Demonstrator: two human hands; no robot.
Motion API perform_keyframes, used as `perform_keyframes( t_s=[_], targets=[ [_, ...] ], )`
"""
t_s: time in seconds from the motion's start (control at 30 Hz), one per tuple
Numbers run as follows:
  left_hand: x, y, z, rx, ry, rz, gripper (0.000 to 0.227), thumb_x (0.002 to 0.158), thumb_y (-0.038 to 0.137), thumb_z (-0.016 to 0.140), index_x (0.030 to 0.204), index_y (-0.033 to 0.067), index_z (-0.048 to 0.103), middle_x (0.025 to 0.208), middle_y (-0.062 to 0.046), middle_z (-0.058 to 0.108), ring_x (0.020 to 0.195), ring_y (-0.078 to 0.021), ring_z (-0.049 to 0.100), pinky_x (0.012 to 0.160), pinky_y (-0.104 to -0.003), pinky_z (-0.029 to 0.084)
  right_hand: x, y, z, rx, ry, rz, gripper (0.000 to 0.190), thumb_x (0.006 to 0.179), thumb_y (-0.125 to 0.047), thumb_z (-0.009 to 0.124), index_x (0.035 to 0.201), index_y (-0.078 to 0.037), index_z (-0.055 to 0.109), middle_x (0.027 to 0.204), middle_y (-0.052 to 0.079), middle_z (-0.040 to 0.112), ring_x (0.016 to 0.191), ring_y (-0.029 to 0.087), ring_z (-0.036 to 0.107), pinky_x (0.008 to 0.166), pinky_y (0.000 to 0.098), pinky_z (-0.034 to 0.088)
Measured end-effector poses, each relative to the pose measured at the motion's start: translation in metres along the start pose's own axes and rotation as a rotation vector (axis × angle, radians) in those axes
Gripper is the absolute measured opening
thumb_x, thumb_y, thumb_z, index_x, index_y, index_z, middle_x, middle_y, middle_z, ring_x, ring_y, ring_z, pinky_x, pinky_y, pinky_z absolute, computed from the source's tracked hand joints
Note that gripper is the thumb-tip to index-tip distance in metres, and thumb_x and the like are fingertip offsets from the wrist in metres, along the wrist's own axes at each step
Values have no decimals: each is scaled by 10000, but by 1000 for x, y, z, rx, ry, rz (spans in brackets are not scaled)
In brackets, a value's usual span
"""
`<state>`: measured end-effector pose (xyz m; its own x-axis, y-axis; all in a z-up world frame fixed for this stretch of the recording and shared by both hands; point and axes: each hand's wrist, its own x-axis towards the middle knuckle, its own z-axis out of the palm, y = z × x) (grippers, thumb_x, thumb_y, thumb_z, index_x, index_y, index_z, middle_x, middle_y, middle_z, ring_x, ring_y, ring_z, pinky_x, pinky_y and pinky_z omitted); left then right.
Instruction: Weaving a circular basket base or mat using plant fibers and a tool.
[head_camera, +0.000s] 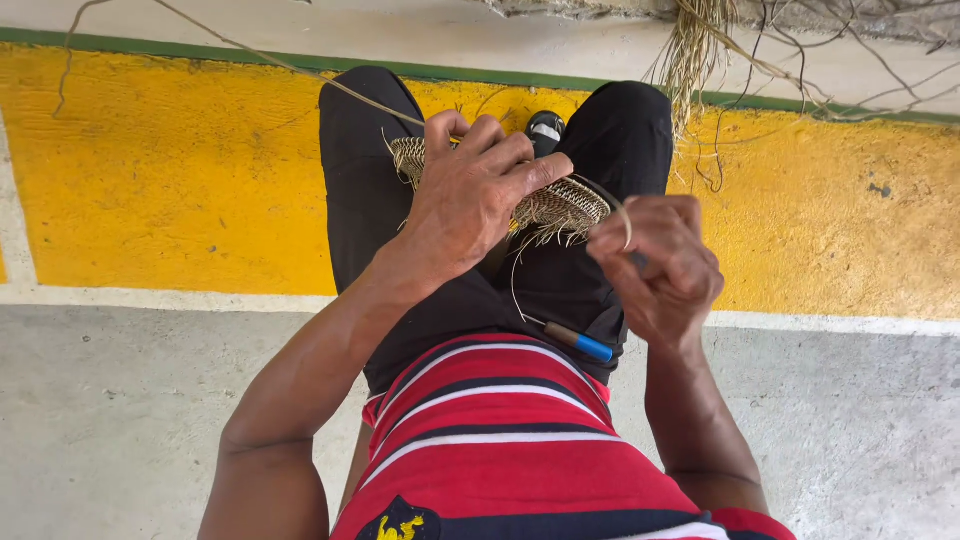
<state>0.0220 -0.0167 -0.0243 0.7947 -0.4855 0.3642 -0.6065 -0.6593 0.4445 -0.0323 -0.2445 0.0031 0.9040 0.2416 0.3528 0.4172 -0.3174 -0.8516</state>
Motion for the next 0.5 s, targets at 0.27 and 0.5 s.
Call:
perform_keyframes(
  t_s=[0.27,0.5],
  targets=[
    [0,-1,1,-21,12,-10,441,921,74,722,1324,252,698,1029,51,653,1031,-185,573,1009,-474,323,8,24,19,-12,134,-11,272,923,91,805,1045,-80,632,1066,55,731,1042,195,597,1013,357,502],
    [2,-1,0,6,3,-15,446,917,74,724,1326,250,708,998,52,648,1012,-179,571,1022,-471,325,17,26,23,-58,155,-13,264,914,88,818,1025,-69,637,1059,55,734,1033,189,620,988,352,512]
  ],
)
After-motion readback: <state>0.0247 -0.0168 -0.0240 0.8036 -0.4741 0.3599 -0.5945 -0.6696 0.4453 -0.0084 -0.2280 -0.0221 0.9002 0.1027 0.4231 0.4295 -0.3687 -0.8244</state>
